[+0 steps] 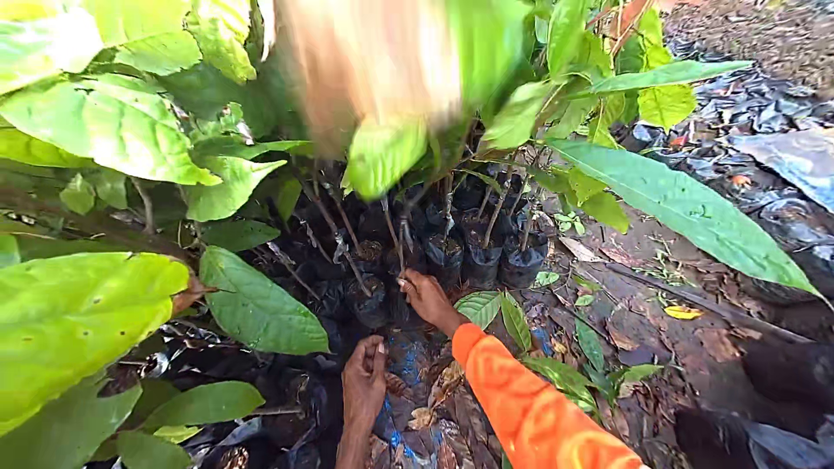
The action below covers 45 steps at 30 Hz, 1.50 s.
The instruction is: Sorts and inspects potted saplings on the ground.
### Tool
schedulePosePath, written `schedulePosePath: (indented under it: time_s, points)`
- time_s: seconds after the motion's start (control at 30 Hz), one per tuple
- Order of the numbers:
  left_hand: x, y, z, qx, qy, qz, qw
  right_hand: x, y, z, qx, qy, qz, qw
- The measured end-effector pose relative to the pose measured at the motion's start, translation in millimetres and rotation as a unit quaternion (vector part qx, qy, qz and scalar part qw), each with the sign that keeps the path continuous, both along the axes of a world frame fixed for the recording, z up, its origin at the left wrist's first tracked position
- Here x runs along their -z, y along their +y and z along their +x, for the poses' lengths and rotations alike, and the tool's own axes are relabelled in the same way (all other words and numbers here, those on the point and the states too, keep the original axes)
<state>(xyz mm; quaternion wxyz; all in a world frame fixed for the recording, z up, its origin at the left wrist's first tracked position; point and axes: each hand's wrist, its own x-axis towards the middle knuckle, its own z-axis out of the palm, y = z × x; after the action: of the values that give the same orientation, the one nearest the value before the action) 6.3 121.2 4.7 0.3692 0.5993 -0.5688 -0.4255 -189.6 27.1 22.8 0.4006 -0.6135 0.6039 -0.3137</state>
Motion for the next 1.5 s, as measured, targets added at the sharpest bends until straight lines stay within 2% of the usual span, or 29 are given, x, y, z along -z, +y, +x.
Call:
schedulePosePath:
  time_s: [0.07,0.2,0.3,0.37,0.47,0.53,0.6,0.7,0.9,1.0,1.1,1.23,1.5]
  points:
    - [0,-3,-3,0.003,-0.001,0.006,1.0,4,-3,-4,-0.022,0.01,0.014,1.0]
    - [-1,-13,-15,-0.005,-0.03,-0.016,0.999,-13,1,-9,-0.056,0.019,0.043,0.997]
    - [-13,-34,-27,-0.004,-0.122,-0.048,0.991,-27,4,-21,-0.037,0.011,0.041,0.998]
    - [-27,-53,-35,0.029,-0.211,-0.037,0.976,-36,8,-36,0.001,0.036,0.029,0.999]
    - [-57,-80,-53,0.111,-0.352,0.049,0.928,-38,13,-55,0.024,0.119,0.024,0.992]
    - [-70,-95,-64,0.163,-0.435,0.112,0.879,-37,16,-56,-0.036,0.19,0.045,0.98]
    - [-71,-105,-72,0.195,-0.474,0.145,0.846,-33,17,-49,-0.106,0.247,0.077,0.96]
    - [-70,-111,-77,0.192,-0.485,0.144,0.841,-34,19,-41,-0.141,0.275,0.118,0.944]
    - [-56,-104,-64,0.133,-0.45,0.138,0.872,-19,32,-62,-0.099,0.184,0.033,0.977]
    - [-60,-103,-64,0.124,-0.448,0.126,0.876,-22,32,-59,-0.044,0.159,0.016,0.986]
    - [-66,-110,-66,0.115,-0.459,0.099,0.875,-30,19,-40,-0.026,0.221,0.032,0.975]
    - [-66,-117,-65,0.113,-0.471,0.098,0.87,-31,2,-17,-0.085,0.316,0.112,0.938]
    - [-64,-111,-54,0.135,-0.432,0.079,0.888,-9,10,-18,-0.043,0.293,0.057,0.953]
